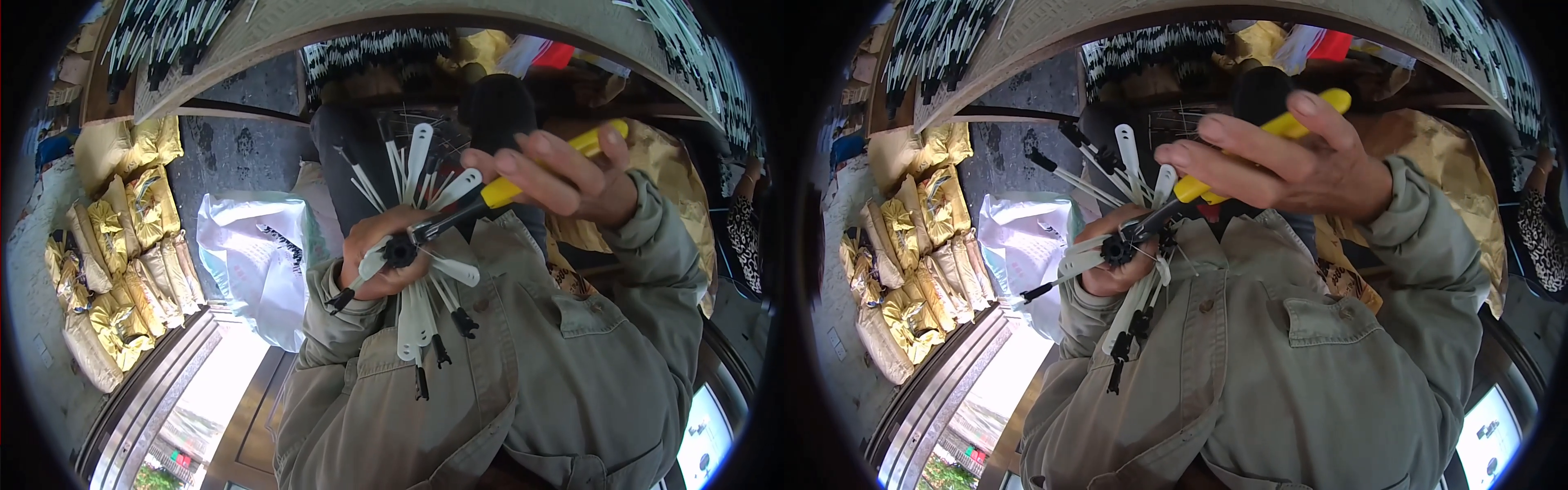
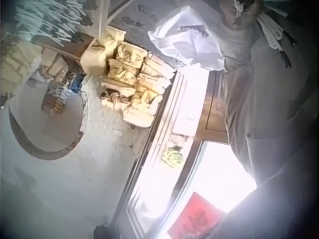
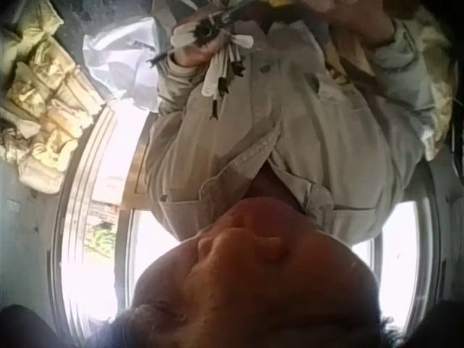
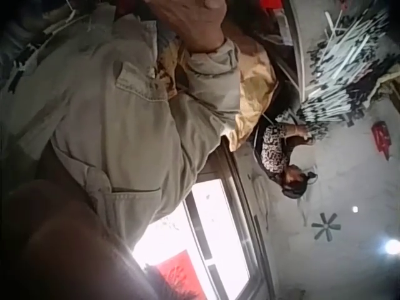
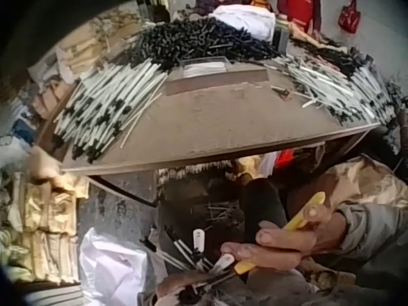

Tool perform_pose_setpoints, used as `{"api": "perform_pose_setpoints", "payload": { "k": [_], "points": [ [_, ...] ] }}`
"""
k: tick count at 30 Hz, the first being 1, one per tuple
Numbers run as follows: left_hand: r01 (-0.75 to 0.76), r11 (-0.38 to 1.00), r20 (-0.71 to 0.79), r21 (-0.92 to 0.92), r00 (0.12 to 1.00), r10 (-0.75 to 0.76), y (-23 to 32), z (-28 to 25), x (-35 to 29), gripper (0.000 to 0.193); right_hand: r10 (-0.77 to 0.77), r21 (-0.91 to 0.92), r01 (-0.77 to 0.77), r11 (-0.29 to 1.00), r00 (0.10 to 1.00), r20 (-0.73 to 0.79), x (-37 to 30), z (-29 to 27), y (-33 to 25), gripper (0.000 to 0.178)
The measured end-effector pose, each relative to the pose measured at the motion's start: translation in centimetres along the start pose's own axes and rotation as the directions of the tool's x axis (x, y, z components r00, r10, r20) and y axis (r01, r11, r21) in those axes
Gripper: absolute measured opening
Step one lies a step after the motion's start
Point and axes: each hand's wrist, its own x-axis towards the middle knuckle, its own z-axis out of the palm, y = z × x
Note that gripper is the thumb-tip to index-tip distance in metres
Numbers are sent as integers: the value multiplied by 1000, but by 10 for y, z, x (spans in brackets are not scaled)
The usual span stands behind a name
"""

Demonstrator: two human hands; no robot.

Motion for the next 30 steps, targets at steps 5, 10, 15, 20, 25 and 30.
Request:
{"api": "perform_pose_setpoints", "payload": {
  "k": [5,10,15,20,25,30],
  "points": [
    [-4,992,-7,-124,1000,3,2,2,1,27,121,-39,-119,992,992,43,-14,-8,-14,42],
    [53,987,44,-155,998,-47,4,1,2,31,153,-3,-153,988,986,67,-9,-11,-14,43],
    [80,973,26,-216,997,-76,0,0,-1,33,217,56,-221,974,973,74,-9,-14,-23,45],
    [99,958,26,-268,995,-96,-2,-3,-5,35,263,143,-294,945,943,202,-13,-29,-47,26],
    [42,984,-14,-175,999,-45,-3,-2,-7,34,311,238,-335,911,941,134,-17,-30,-60,14],
    [31,988,33,-149,999,-27,6,-5,-4,37,52,602,-290,744,924,379,2,-46,-4,18]
  ]
}}
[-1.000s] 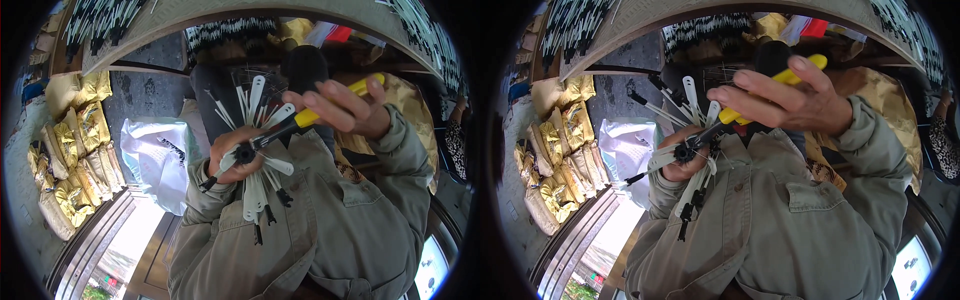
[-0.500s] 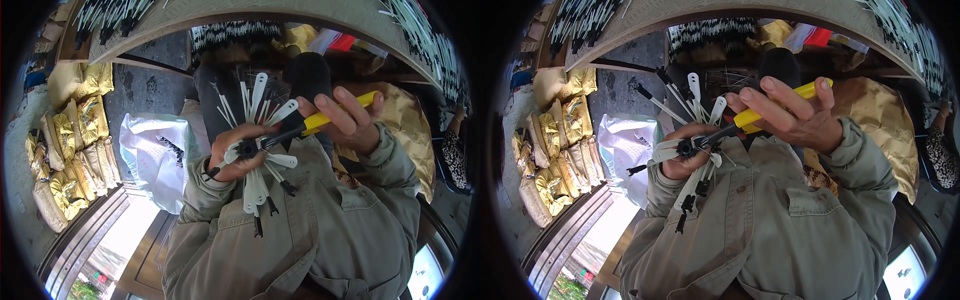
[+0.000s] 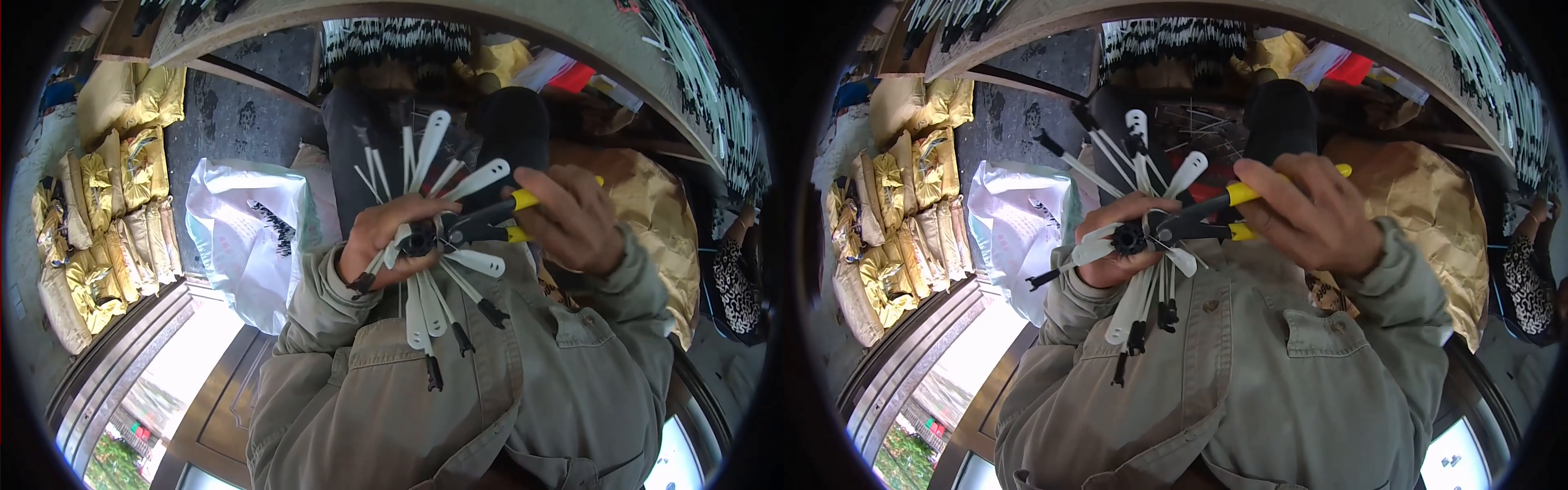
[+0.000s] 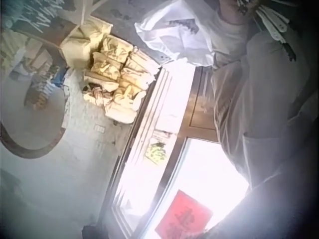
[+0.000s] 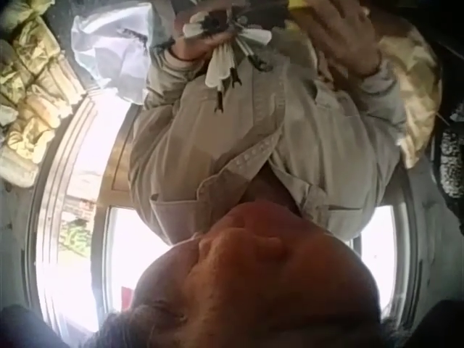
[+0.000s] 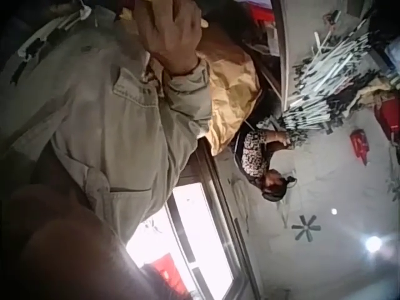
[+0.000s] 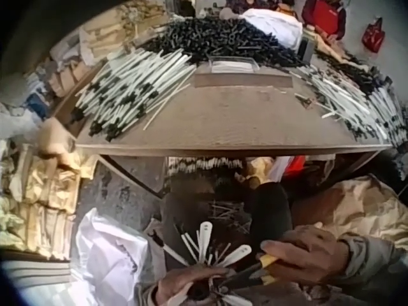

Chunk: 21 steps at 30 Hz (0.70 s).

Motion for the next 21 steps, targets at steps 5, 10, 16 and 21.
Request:
{"api": "perform_pose_setpoints", "payload": {
  "k": [5,10,16,21],
  "points": [
    [-37,997,59,69,998,33,0,4,-1,54,-228,624,-481,616,650,725,15,-34,32,32],
    [-186,979,176,-85,964,198,-8,6,11,65,-212,743,-629,229,712,669,-16,-14,31,39],
    [-83,974,220,-212,967,131,-12,-2,4,51,-68,687,-395,609,838,542,-9,-19,11,28],
    [-155,977,106,-145,980,171,-13,3,6,52,172,226,-243,943,941,292,-22,-3,-13,23]
  ]
}}
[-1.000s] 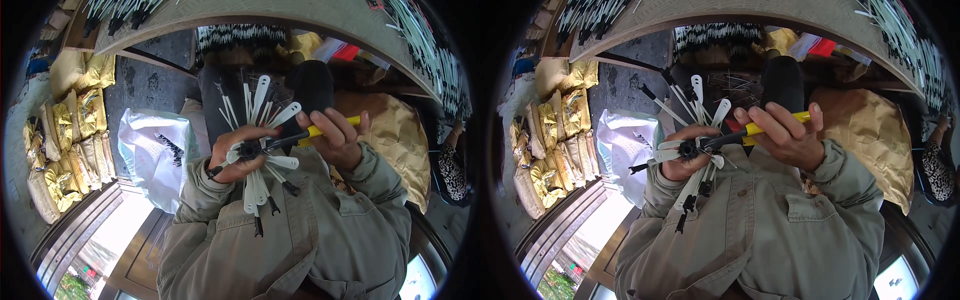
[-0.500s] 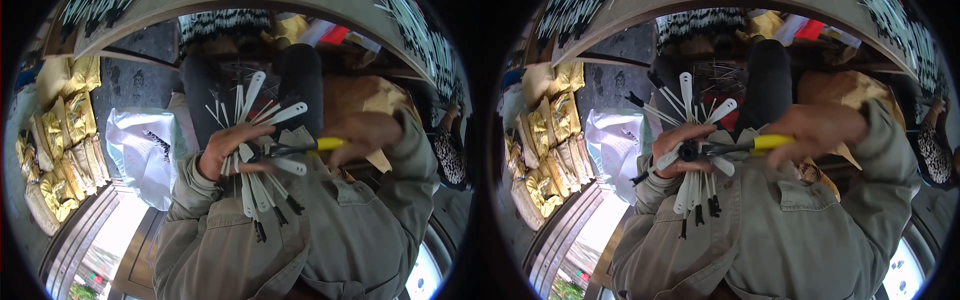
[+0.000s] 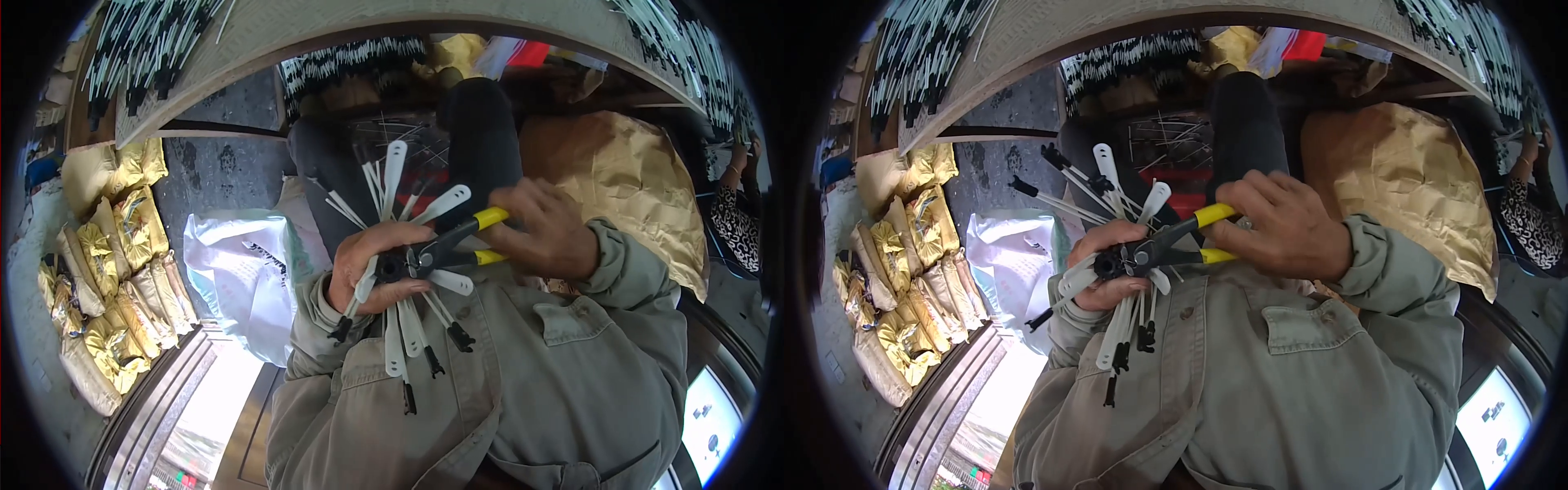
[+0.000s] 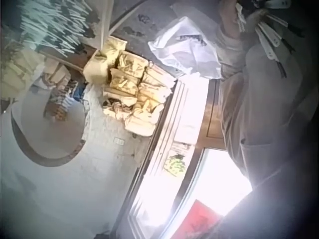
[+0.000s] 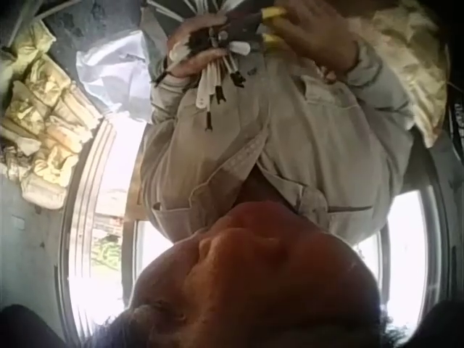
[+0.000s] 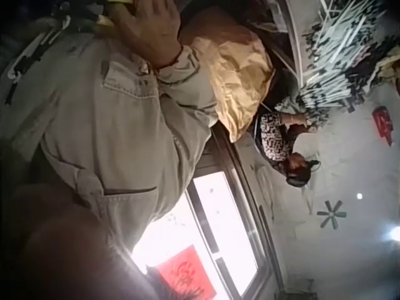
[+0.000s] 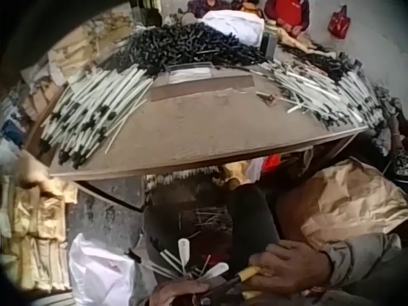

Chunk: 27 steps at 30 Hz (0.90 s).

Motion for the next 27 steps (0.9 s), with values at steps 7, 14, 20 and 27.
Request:
{"api": "perform_pose_setpoints", "payload": {
  "k": [7,14,20,27],
  "points": [
    [85,994,-130,-69,987,-93,-1,1,-5,49,-2,-328,-137,935,920,-392,17,38,2,18],
    [168,984,-151,-51,973,-174,5,3,3,45,-44,-435,-253,864,823,-566,16,62,-1,25],
    [214,977,-172,3,962,-211,8,5,7,50,-66,-296,-143,944,800,-597,18,69,12,23],
    [230,971,-178,67,960,-215,4,3,1,61,-75,-29,70,997,974,-214,18,12,24,23]
  ]
}}
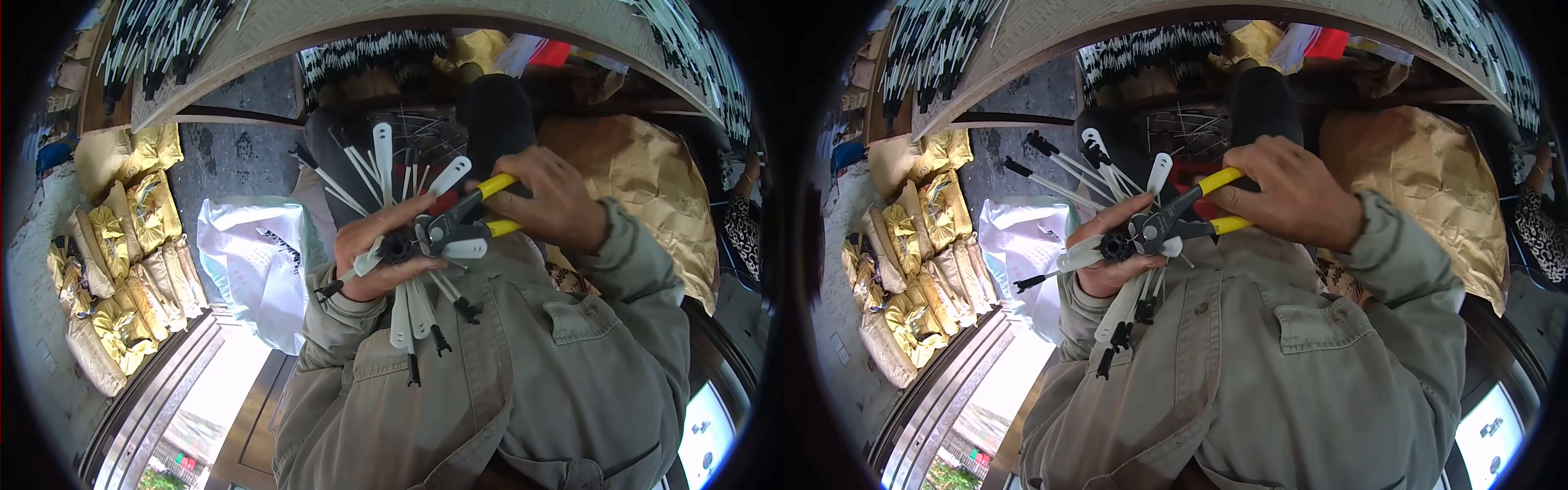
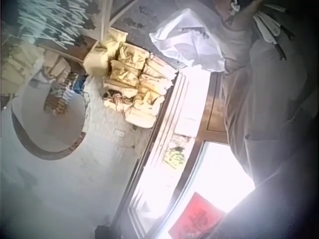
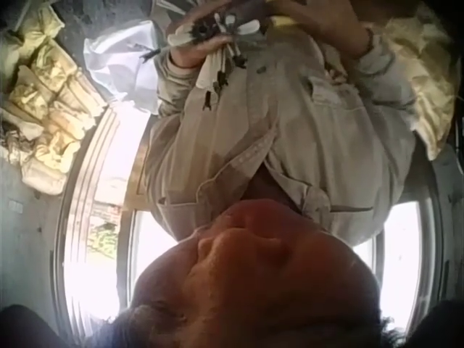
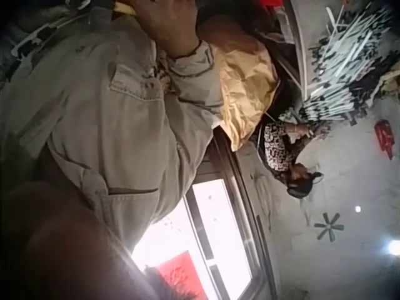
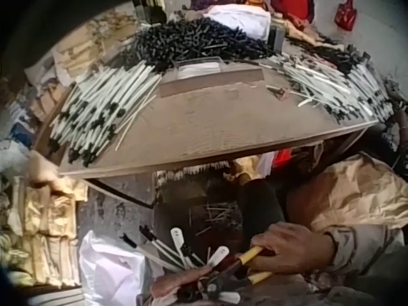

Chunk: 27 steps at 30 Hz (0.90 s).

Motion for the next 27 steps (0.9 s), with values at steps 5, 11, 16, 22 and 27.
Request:
{"api": "perform_pose_setpoints", "payload": {
  "k": [5,11,16,22,27],
  "points": [
    [91,996,209,6,974,-90,9,-6,10,64,-351,638,-761,115,570,743,-15,1,35,26],
    [-22,979,224,-204,972,68,0,-5,10,53,-410,474,-838,-270,545,731,-13,1,8,47],
    [-88,992,2,-86,996,89,-9,4,3,53,139,178,-189,966,956,260,-16,-16,-19,52],
    [-144,953,328,-268,916,231,-3,0,18,58,-343,598,-796,-89,589,732,-31,1,16,51],
    [-92,982,218,-163,968,127,-5,3,9,56,-40,844,-412,342,891,452,-20,-15,5,53]
  ]
}}
